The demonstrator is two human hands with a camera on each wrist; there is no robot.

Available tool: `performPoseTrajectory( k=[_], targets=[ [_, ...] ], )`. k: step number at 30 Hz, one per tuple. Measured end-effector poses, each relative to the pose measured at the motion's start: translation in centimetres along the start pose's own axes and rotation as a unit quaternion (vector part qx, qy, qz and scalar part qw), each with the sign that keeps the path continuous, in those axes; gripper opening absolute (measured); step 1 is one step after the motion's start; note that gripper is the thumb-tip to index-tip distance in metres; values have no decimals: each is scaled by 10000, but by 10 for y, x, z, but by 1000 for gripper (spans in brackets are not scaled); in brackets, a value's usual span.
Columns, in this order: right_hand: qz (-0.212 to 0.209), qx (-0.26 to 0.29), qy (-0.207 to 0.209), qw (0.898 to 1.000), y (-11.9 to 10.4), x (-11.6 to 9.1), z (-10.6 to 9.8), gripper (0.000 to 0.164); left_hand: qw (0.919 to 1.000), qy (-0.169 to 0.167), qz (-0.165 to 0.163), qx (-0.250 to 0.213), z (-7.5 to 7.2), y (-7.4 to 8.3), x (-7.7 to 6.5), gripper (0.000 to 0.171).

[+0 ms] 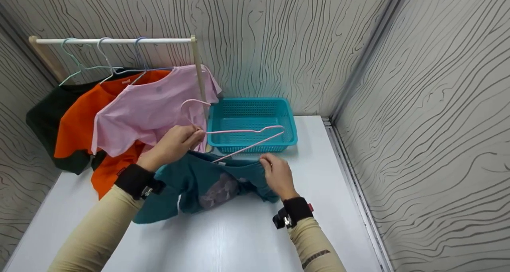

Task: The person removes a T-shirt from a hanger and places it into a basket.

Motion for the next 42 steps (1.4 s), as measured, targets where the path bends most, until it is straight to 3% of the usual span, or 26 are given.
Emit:
performPoseTrajectory(
  k=[7,18,22,29,37,42],
  targets=[
    [59,252,-759,9968,7,-12,39,15,9994,-126,327,-44,15,8,14,30],
    [-261,-137,-1899,9814,8,-32,83,18,9967,-599,334,-434,25,14,24,27],
    [-128,-83,-1973,9802,16,-35,84,21,9980,-430,118,-445,15,4,21,25],
    [599,100,-1790,9820,45,-37,61,29,9968,-313,-656,-332,-19,-38,1,22],
    [1007,5,-1687,9805,66,-39,39,32,9892,-490,-1371,148,-50,-73,-28,24],
    [1192,30,-1757,9772,71,-40,36,33,9839,-277,-1737,330,-64,-87,-35,25]
  ],
)
Point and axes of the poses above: each hand's wrist, its own x-axis towards the middle knuckle, its own z-axis out of the palm, y = z × x, the point moved 6 cm from there along x, towards the middle knuckle, and after that the axes turned 4 degrees about z, right-handed, at the moved point
